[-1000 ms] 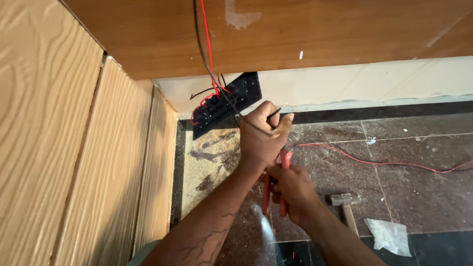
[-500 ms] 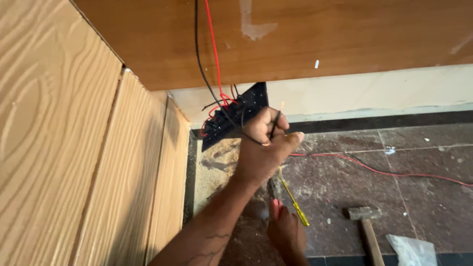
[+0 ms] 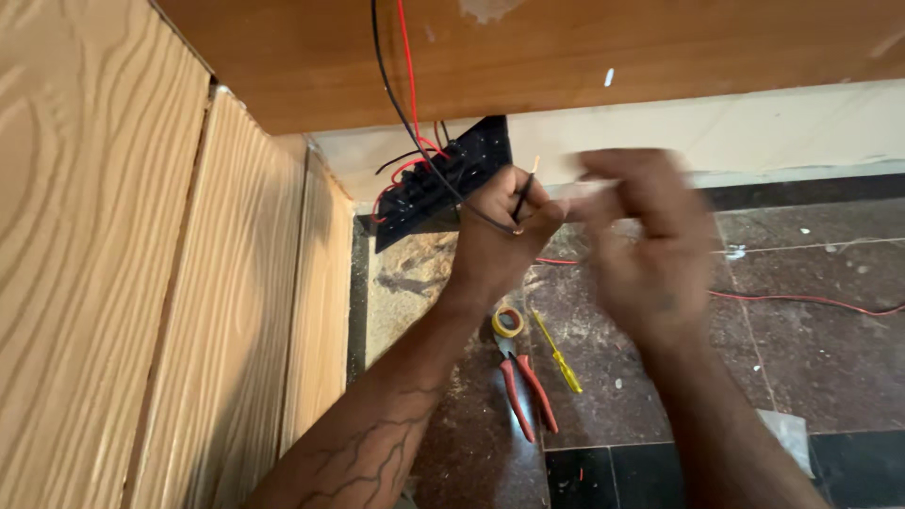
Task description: The person strips the insulation from red and black wires using pliers, then uses a screwdriver to connect the wires to terminals on a black electrical switch plate. The person repeats the stripping and connecting process for multiple wires.
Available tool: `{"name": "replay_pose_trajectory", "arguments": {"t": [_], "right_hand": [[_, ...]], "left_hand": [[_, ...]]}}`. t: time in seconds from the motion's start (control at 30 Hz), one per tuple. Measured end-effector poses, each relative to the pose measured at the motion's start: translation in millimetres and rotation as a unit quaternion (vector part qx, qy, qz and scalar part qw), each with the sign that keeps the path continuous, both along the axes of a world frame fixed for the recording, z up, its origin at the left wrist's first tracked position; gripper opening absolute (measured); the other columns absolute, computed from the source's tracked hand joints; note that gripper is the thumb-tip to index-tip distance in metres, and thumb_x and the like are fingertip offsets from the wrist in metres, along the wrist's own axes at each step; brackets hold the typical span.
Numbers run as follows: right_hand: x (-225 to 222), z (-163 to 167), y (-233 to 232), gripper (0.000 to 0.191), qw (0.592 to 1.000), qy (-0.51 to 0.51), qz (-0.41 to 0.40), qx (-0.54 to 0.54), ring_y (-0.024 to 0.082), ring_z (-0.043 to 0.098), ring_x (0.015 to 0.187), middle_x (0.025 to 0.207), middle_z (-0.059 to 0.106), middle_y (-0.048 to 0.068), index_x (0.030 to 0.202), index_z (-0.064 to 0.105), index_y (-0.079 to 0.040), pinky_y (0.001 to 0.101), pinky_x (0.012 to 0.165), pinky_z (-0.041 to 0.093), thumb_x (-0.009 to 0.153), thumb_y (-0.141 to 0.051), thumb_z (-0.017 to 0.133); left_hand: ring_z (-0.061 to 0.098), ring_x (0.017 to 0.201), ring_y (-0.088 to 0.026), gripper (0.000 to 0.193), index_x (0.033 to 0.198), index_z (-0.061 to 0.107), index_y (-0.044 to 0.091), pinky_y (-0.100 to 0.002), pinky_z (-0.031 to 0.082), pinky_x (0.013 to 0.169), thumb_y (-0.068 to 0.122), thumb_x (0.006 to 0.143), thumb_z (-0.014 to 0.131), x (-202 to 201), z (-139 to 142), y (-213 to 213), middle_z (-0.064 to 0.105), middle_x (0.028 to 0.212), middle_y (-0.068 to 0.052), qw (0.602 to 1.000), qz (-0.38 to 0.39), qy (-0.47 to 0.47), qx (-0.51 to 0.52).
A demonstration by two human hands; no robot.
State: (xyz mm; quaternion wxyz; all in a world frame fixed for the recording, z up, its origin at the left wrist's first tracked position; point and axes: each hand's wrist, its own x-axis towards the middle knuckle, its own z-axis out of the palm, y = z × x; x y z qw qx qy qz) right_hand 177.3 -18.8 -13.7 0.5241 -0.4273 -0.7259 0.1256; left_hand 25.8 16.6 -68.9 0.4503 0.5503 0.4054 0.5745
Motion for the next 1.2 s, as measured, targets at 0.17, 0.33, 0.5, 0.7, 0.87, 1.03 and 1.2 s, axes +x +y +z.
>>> {"name": "replay_pose_trajectory", "arguments": {"t": [0.17, 0.33, 0.5, 0.7, 0.87, 1.03, 1.2], "right_hand": [[-44, 37, -29, 0.026, 0.972, -0.231, 0.029, -0.037, 0.021, 0.064, 0.084, 0.095, 0.072, 0.014, 0.103, 0.077, -0.009, 0.0314, 0.062, 0.057, 0.086, -0.029, 0.080], [-9, 46, -32, 0.014, 0.964, -0.109, -0.001, -0.244, 0.012, 0.074, 0.087, 0.107, 0.082, 0.006, 0.105, 0.080, -0.013, 0.0264, 0.072, 0.060, 0.101, -0.023, 0.071], [4, 55, -42, 0.061, 0.954, 0.025, 0.197, -0.224, 0.018, 0.069, 0.096, 0.120, 0.067, 0.017, 0.141, 0.048, 0.006, 0.0283, 0.078, 0.061, 0.087, -0.012, 0.071], [-19, 39, -46, 0.036, 0.930, 0.058, 0.133, -0.339, 0.019, 0.071, 0.084, 0.103, 0.076, 0.018, 0.129, 0.069, 0.005, 0.0307, 0.072, 0.062, 0.094, -0.004, 0.073], [-23, 44, -42, 0.034, 0.908, 0.143, 0.127, -0.373, 0.017, 0.072, 0.089, 0.105, 0.076, 0.015, 0.126, 0.071, 0.002, 0.0294, 0.075, 0.062, 0.093, -0.004, 0.073], [-26, 48, -48, 0.048, 0.917, 0.055, 0.118, -0.378, 0.008, 0.065, 0.092, 0.109, 0.069, 0.004, 0.129, 0.066, -0.006, 0.0240, 0.081, 0.061, 0.082, -0.007, 0.079], [-34, 48, -48, 0.048, 0.927, 0.065, 0.101, -0.356, 0.009, 0.066, 0.087, 0.104, 0.068, 0.006, 0.123, 0.062, 0.003, 0.0254, 0.077, 0.061, 0.081, -0.006, 0.083]], "left_hand": [[0.056, 0.079, -0.006, 0.019, 0.096, 0.058, 0.003, -0.026, 0.051, 0.067, 0.018, 0.096, 0.069, -1, 6, -5, 0.063, 0.084, 0.002, 0.997, -0.035, 0.074, 0.002], [0.059, 0.070, -0.014, 0.031, 0.095, 0.056, 0.002, -0.034, 0.052, 0.061, 0.028, 0.090, 0.072, -3, 19, -14, 0.061, 0.075, -0.006, 0.971, -0.079, 0.204, 0.093], [0.058, 0.070, -0.012, 0.032, 0.099, 0.055, 0.002, -0.035, 0.048, 0.060, 0.033, 0.103, 0.059, -5, 29, -25, 0.058, 0.074, -0.003, 0.955, -0.022, 0.269, 0.122], [0.057, 0.055, -0.009, 0.024, 0.092, 0.052, -0.002, -0.033, 0.048, 0.046, 0.019, 0.102, 0.060, -11, 39, -33, 0.057, 0.068, -0.001, 0.980, -0.172, 0.056, -0.085], [0.057, 0.068, -0.003, 0.008, 0.097, 0.059, 0.002, -0.025, 0.050, 0.056, 0.004, 0.092, 0.063, -15, 33, -26, 0.061, 0.072, 0.002, 0.984, -0.096, 0.149, 0.018], [0.053, 0.071, -0.002, 0.009, 0.097, 0.063, 0.003, -0.022, 0.047, 0.059, -0.001, 0.090, 0.059, -15, 8, -21, 0.059, 0.077, 0.004, 0.989, -0.133, 0.049, -0.033], [0.049, 0.077, -0.003, 0.024, 0.092, 0.057, 0.001, -0.020, 0.041, 0.066, 0.008, 0.115, 0.055, -14, 3, -27, 0.056, 0.080, 0.003, 0.921, -0.278, -0.267, -0.065]]}}
